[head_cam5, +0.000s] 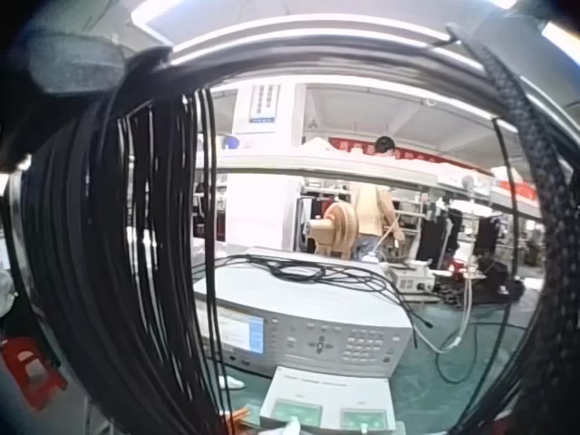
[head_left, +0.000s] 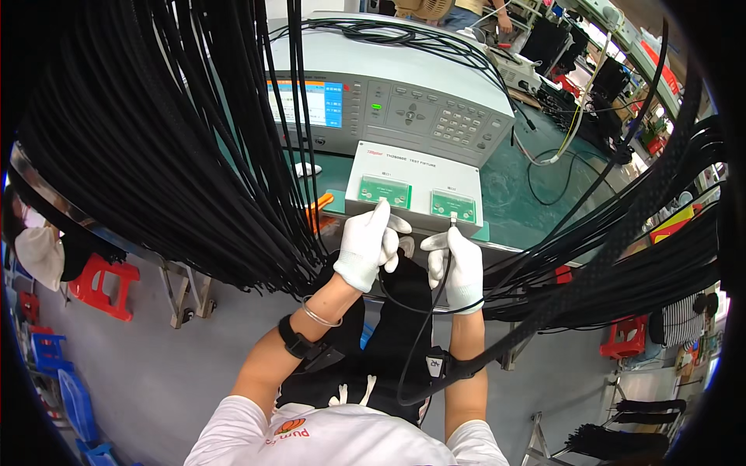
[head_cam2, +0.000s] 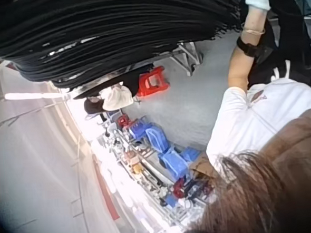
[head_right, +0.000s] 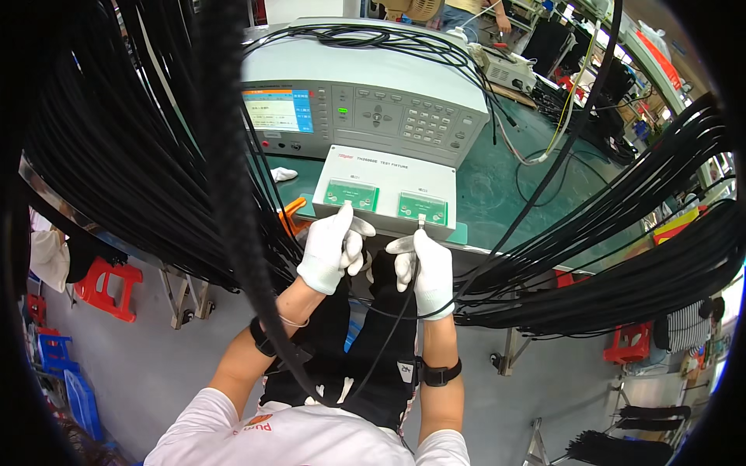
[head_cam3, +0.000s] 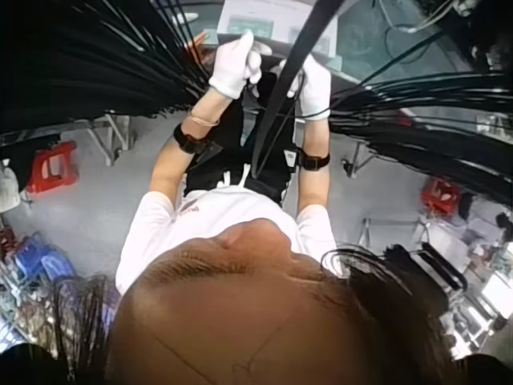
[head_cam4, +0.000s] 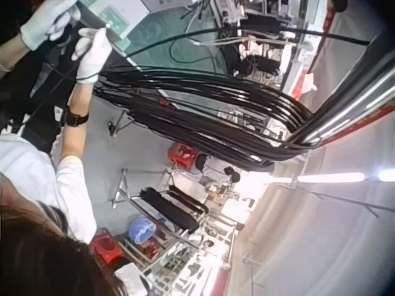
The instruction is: Testing the electrical connectivity of cables using a test machine in a factory.
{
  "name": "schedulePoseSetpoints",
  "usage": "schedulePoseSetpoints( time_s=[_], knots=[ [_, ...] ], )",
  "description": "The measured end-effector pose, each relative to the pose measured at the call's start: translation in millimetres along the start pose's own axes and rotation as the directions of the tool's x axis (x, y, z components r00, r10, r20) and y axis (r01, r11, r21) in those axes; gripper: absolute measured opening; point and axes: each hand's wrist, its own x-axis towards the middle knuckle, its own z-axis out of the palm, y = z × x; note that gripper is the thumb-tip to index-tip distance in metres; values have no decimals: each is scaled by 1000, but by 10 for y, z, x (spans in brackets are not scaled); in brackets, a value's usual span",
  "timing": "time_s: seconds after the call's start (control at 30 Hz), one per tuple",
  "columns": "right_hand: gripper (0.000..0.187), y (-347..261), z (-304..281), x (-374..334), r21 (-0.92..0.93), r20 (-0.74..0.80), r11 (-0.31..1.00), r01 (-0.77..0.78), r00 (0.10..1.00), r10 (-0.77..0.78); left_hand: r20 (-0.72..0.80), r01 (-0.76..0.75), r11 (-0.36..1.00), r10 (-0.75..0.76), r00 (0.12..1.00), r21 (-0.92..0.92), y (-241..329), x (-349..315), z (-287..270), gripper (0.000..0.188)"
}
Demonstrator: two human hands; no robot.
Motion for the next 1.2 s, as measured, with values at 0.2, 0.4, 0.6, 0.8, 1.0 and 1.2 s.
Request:
schedulePoseSetpoints(
  time_s=[0.2,0.4,0.6,0.8,1.0,1.2],
  knots=[
    [55,46,2,25,-30,-24,999,23,999,-23,-19,-460,685,568,823,566,-130,-245,-88,29],
    [36,-647,34,-439,-525,-376,781,337,732,-569,828,-826,152,65,556,543,-443,-803,-76,77],
    [52,-1281,495,-1279,-619,623,126,775,583,-521,906,-908,12,60,420,420,-977,-632,81,71],
    [45,-1830,530,-651,-970,-104,175,166,369,-924,854,-868,76,157,497,491,-980,-533,93,73],
    [26,-1628,1103,-283,-750,84,220,624,420,-904,893,-921,-88,297,339,379,-658,-672,20,64],
    [40,-1784,2195,851,-433,224,274,858,398,-890,716,-847,-186,639,281,498,254,-964,-364,43]
  ],
)
